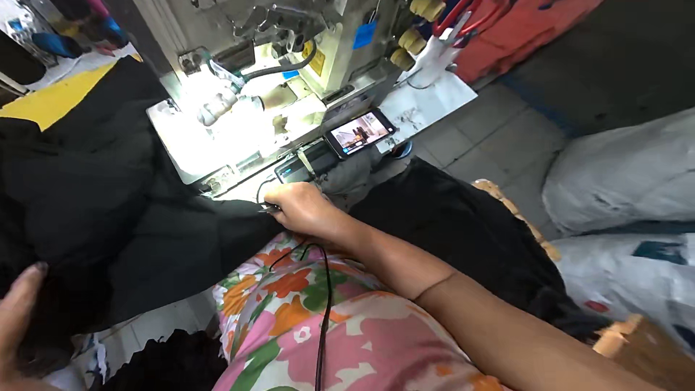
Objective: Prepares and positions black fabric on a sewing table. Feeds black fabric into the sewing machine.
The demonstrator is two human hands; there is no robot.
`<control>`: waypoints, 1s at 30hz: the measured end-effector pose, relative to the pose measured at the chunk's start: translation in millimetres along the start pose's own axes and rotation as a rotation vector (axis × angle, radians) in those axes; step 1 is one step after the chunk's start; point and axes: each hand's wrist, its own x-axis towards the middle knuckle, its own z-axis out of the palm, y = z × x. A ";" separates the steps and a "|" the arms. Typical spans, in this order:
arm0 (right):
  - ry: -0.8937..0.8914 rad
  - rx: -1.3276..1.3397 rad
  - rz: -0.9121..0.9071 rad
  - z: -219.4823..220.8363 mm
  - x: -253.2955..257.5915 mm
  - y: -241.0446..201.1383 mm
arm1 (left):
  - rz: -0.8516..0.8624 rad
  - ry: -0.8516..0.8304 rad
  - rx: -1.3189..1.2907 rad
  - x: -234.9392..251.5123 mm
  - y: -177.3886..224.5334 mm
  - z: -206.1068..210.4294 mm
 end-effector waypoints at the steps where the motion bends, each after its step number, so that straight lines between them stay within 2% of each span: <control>1: 0.053 0.025 -0.009 -1.2 -2.5 -1.8 | 0.012 0.029 -0.063 0.6 10.1 2.3; 3: 0.147 0.076 -0.017 -3.2 -1.1 -5.8 | 0.113 0.156 -0.120 14.8 17.2 13.8; 5: 0.179 0.122 0.020 2.4 6.5 -7.0 | 0.318 0.229 0.037 40.6 13.5 23.6; 7: 0.068 0.119 0.070 11.5 14.0 -9.1 | 0.462 0.222 0.188 54.1 27.5 26.1; 10: -0.127 0.044 0.036 26.5 18.6 -13.9 | 0.581 0.234 0.235 58.9 49.0 35.8; 15: -0.038 0.112 -0.072 24.9 16.0 -17.5 | 0.614 0.153 0.222 34.8 69.4 48.9; 17: -0.201 0.251 -0.015 17.5 20.2 -19.5 | 0.604 0.070 0.233 23.3 73.2 58.7; 19: -0.376 0.537 0.042 21.0 26.6 -13.1 | 0.591 0.014 0.233 17.3 68.9 71.8; 21: -0.432 0.786 0.106 23.4 25.3 -4.6 | 0.588 -0.009 0.220 9.3 65.4 83.7; 23: -0.358 0.745 0.120 15.6 17.6 4.3 | 0.579 -0.055 0.198 -2.7 65.6 97.4; 27: -0.294 0.354 0.090 1.5 -7.0 27.6 | 0.536 -0.226 0.158 -22.9 71.0 143.9; 30: -0.269 0.403 0.063 14.7 -36.9 36.7 | 0.561 -0.189 0.141 -38.8 74.4 163.7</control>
